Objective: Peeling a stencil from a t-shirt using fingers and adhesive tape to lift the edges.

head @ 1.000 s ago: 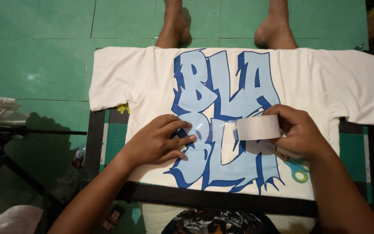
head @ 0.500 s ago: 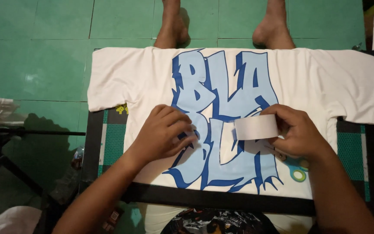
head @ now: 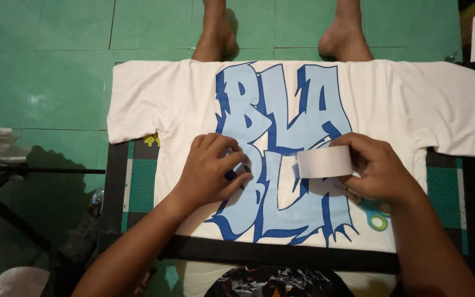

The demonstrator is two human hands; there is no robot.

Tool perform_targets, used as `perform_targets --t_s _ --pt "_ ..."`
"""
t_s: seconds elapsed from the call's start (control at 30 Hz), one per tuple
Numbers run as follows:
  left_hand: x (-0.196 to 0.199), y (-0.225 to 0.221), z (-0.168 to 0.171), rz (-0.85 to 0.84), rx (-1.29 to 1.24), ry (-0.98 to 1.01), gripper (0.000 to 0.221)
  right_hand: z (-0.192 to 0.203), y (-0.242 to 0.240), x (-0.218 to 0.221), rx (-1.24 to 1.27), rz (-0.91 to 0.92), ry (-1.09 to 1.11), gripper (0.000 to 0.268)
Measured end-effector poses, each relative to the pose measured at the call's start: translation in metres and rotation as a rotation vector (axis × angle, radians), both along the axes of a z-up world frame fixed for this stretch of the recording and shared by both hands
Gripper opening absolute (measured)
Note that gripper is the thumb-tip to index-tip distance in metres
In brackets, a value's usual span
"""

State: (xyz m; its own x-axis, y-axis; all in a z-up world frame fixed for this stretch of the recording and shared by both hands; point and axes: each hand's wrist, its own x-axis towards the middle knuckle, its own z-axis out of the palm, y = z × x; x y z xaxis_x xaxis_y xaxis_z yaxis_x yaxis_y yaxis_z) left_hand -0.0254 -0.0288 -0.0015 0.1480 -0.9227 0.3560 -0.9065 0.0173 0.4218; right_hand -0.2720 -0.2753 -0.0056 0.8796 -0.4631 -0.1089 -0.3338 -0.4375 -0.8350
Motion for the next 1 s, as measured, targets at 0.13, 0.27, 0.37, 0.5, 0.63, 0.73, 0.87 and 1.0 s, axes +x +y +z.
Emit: perform_targets --t_s 0.13,0.27,0.37,0.5,0.63,0.73,0.87,1.0 --pt "-0.002 -0.001 0.001 0.018 -0.016 -0.028 0.021 0.0 -0.004 -0.002 0.055 0.041 -0.07 0.056" --pt "-0.002 -0.001 0.003 0.029 0.026 -0.031 0.021 0.003 -0.007 -0.004 -0.063 0.076 -0.096 0.054" --pt "-0.002 -0.002 0.003 0.035 0.062 -0.042 0.022 0.001 -0.01 -0.005 -0.018 0.073 -0.093 0.052" --pt "-0.002 -0.003 0.003 0.058 0.103 -0.057 0.023 0.002 -0.01 -0.005 0.057 0.048 -0.069 0.051" --pt "-0.005 -0.002 0.004 0.08 0.116 -0.059 0.023 0.008 -0.006 0.001 -0.003 0.038 -0.054 0.048" --pt "-0.005 -0.001 0.004 0.091 0.129 -0.068 0.023 0.014 -0.007 0.001 0.204 -0.324 0.241 0.034" --pt "-0.005 -0.001 0.001 0.076 0.079 -0.044 0.024 0.0 -0.027 -0.014 -0.167 -0.026 0.077 0.038" --pt "-0.005 -0.001 0.005 0.044 0.025 0.04 0.02 -0.006 -0.028 -0.016 -0.193 -0.004 -0.043 0.047"
